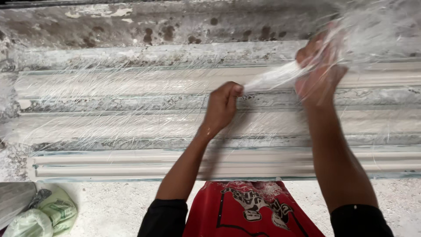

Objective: The person dips a bundle of white fiberglass strands into a bucket of water, then spreads the wet fibers by hand over the surface of long plaster cornice molds on a work table. They then scoop plaster slurry from a bowl and spread it over the fiber-covered molds with a small scoop.

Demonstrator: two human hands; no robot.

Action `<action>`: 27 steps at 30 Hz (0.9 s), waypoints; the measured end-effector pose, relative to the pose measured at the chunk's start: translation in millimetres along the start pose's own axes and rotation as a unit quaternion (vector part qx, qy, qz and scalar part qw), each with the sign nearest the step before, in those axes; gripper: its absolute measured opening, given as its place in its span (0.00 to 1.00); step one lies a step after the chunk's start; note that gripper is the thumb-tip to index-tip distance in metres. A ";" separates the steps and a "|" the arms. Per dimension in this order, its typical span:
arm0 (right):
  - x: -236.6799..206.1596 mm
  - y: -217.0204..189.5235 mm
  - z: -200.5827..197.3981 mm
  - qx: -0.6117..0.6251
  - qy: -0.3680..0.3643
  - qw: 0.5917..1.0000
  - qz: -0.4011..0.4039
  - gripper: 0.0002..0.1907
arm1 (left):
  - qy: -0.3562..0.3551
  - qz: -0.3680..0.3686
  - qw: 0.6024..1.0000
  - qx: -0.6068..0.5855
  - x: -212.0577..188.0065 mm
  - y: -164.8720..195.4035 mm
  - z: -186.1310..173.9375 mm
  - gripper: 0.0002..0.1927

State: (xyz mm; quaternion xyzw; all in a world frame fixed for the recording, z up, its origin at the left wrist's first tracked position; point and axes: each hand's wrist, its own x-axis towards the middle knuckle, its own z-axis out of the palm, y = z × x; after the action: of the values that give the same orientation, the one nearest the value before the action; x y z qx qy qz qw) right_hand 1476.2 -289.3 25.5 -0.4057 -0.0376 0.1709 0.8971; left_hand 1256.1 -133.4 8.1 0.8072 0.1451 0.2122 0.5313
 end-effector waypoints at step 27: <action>58.0 -125.7 -144.7 0.012 -0.103 0.993 -0.064 0.20 | 0.166 -0.100 0.957 0.215 39.1 22.3 145.8 0.25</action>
State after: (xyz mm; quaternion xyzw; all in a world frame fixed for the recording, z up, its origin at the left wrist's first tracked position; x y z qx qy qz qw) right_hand 1595.3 -450.2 17.8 -0.3719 -0.1539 0.1546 0.9023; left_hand 1362.6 -240.4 -14.4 0.8370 0.3532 0.2533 0.3324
